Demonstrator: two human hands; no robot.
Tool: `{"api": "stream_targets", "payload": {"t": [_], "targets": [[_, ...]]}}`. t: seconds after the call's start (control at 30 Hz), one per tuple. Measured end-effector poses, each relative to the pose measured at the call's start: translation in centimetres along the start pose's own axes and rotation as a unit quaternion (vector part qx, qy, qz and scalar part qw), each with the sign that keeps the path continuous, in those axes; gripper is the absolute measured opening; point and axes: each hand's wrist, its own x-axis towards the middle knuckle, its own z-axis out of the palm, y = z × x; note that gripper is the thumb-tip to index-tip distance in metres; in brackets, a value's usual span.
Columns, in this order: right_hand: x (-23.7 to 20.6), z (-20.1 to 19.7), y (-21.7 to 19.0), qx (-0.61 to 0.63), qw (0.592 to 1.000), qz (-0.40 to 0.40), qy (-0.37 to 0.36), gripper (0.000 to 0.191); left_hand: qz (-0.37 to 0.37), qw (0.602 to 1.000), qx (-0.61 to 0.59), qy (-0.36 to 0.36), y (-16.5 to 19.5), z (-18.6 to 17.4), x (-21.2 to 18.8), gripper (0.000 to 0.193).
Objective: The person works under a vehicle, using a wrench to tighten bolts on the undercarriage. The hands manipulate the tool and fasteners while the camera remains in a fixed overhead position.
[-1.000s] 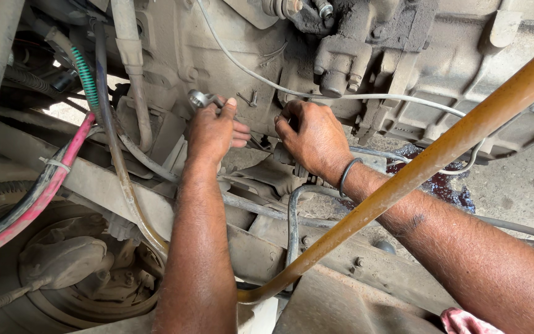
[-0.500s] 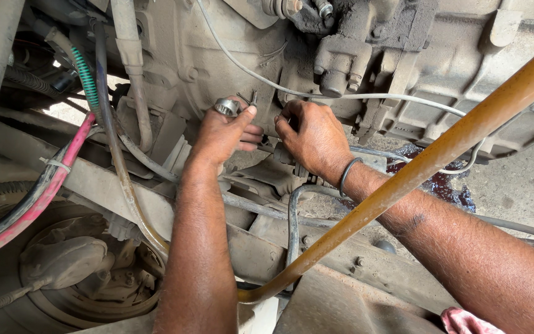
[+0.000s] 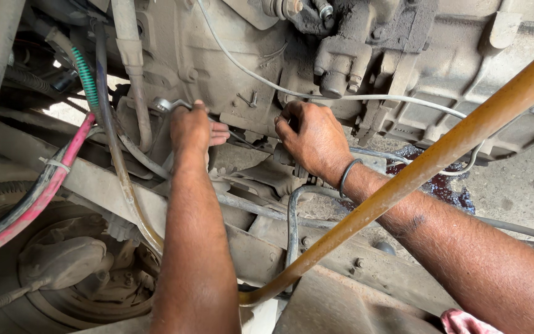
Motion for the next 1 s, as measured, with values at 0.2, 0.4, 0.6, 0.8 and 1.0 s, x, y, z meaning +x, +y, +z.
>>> {"api": "stream_targets", "payload": {"t": [0.2, 0.4, 0.6, 0.8, 1.0], "targets": [[-0.1, -0.1, -0.2, -0.005, 1.000, 0.011, -0.005, 0.034, 0.052, 0.996, 0.029, -0.073, -0.4, 0.3, 0.0, 0.044], [0.0, 0.0, -0.1, -0.006, 1.000, 0.004, 0.001, 0.033, 0.078, 0.990, 0.025, -0.111, -0.8, 0.8, -0.2, 0.043], [0.0, 0.1, 0.1, -0.001, 1.000, -0.009, 0.009, 0.034, 0.088, 0.987, 0.023, -0.134, -1.1, 1.0, -0.3, 0.043], [-0.1, 0.0, 0.0, -0.002, 1.000, -0.003, 0.003, 0.033, 0.102, 0.971, 0.008, -0.217, -0.9, 0.9, 0.0, 0.043], [-0.1, -0.1, -0.1, 0.003, 1.000, 0.009, -0.008, 0.032, -0.066, 0.995, -0.057, 0.039, -0.5, 0.7, 0.3, 0.043]]}}
